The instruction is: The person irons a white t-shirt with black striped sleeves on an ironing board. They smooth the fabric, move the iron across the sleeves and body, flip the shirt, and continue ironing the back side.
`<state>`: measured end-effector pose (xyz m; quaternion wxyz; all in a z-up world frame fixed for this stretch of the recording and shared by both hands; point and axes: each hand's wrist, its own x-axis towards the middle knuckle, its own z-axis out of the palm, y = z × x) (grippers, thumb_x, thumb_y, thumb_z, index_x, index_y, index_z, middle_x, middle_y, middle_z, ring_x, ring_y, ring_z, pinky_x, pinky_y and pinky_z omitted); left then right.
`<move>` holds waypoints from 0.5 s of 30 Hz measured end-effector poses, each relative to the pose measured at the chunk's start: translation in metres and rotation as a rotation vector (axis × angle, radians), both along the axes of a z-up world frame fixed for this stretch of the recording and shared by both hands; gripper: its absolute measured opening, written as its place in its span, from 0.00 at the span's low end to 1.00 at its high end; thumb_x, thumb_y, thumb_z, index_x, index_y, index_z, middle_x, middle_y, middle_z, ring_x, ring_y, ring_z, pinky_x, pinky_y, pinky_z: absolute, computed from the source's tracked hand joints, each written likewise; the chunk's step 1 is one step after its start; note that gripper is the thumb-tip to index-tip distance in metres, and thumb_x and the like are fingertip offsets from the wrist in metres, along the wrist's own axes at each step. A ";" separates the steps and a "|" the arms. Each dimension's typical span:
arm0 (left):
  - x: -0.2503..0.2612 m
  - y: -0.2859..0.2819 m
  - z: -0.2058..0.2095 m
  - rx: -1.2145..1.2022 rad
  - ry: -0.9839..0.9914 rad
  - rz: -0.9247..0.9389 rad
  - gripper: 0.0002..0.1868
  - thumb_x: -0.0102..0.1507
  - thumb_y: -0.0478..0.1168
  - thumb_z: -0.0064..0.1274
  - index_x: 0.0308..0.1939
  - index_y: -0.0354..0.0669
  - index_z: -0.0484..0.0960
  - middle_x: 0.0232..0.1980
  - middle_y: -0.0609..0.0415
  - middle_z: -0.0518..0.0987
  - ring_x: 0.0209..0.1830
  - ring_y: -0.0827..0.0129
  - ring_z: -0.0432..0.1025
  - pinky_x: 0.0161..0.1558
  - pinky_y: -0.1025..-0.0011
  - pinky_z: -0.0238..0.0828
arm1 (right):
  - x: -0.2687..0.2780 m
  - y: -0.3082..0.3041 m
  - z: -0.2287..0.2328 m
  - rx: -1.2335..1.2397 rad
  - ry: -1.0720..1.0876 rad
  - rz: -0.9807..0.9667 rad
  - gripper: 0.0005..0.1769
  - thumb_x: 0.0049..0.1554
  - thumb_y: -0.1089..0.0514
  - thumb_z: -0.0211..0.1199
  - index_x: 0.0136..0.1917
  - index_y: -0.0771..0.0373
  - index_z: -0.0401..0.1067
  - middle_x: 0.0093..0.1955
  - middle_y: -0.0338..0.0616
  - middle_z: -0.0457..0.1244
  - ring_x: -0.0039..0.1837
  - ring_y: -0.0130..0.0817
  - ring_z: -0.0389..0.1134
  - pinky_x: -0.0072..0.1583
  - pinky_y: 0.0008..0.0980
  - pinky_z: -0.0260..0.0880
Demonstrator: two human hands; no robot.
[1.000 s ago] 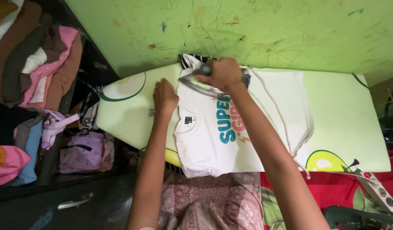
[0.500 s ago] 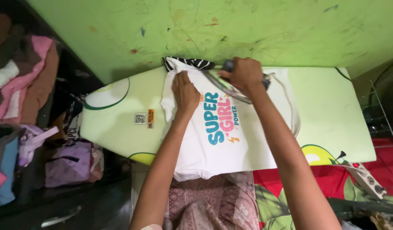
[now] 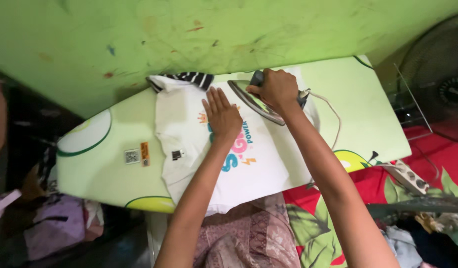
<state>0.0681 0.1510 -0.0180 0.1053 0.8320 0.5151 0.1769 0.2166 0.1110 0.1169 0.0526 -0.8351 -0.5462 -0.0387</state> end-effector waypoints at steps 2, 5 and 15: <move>0.007 -0.006 0.000 0.008 0.022 0.002 0.41 0.69 0.53 0.40 0.77 0.25 0.52 0.82 0.32 0.46 0.84 0.47 0.34 0.78 0.46 0.20 | 0.018 -0.006 0.001 0.045 0.019 -0.072 0.37 0.47 0.26 0.73 0.44 0.64 0.78 0.38 0.57 0.70 0.43 0.55 0.73 0.46 0.49 0.72; 0.005 -0.007 0.000 0.053 0.034 0.004 0.41 0.69 0.53 0.38 0.77 0.26 0.51 0.82 0.33 0.46 0.84 0.48 0.34 0.78 0.47 0.20 | 0.053 -0.016 0.003 0.091 0.002 -0.174 0.35 0.47 0.27 0.74 0.42 0.64 0.78 0.38 0.56 0.70 0.42 0.54 0.73 0.44 0.48 0.72; 0.002 -0.010 0.005 0.076 0.040 -0.010 0.40 0.70 0.52 0.38 0.77 0.24 0.53 0.82 0.31 0.47 0.84 0.46 0.36 0.78 0.46 0.22 | 0.063 -0.043 0.007 0.151 0.063 -0.295 0.32 0.46 0.33 0.78 0.37 0.67 0.79 0.38 0.59 0.70 0.41 0.55 0.73 0.44 0.48 0.73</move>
